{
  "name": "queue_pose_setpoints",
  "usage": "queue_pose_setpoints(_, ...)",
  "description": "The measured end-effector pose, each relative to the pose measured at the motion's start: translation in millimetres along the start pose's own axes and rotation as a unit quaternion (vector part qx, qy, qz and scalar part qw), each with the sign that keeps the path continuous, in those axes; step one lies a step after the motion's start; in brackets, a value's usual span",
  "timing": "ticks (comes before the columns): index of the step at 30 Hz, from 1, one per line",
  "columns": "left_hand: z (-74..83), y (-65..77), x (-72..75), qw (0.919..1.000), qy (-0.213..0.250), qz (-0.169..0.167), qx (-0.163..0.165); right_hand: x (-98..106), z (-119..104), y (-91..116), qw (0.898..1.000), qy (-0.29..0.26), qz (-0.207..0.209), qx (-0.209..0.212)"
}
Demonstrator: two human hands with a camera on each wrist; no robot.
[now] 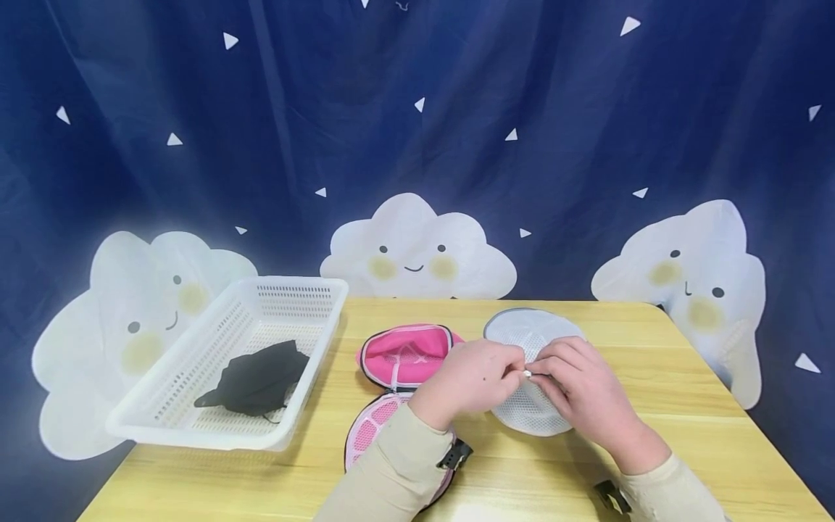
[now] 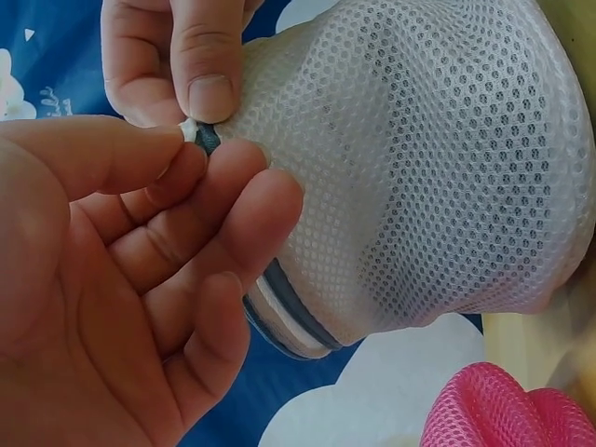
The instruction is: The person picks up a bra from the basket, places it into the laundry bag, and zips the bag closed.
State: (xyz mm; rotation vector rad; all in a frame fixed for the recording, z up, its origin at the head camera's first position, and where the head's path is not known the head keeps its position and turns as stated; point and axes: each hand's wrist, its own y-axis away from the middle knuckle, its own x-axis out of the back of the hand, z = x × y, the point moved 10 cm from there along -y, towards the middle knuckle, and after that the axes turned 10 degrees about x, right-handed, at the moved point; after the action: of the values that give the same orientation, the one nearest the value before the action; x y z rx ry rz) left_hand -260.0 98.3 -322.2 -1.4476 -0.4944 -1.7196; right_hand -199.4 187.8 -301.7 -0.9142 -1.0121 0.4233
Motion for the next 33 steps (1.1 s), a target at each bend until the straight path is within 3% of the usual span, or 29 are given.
queue_pose_setpoints(17, -2.0, -0.1, 1.9, 0.9999, -0.008, 0.009, 0.005, 6.3, -0.2, -1.4, 1.000, 0.011, 0.014, 0.009)
queue_pose_setpoints(33, -19.1, -0.7, 10.3, 0.9990, 0.014, 0.027, 0.031, 16.6, 9.8, 2.7, 1.000, 0.008, 0.023, -0.008)
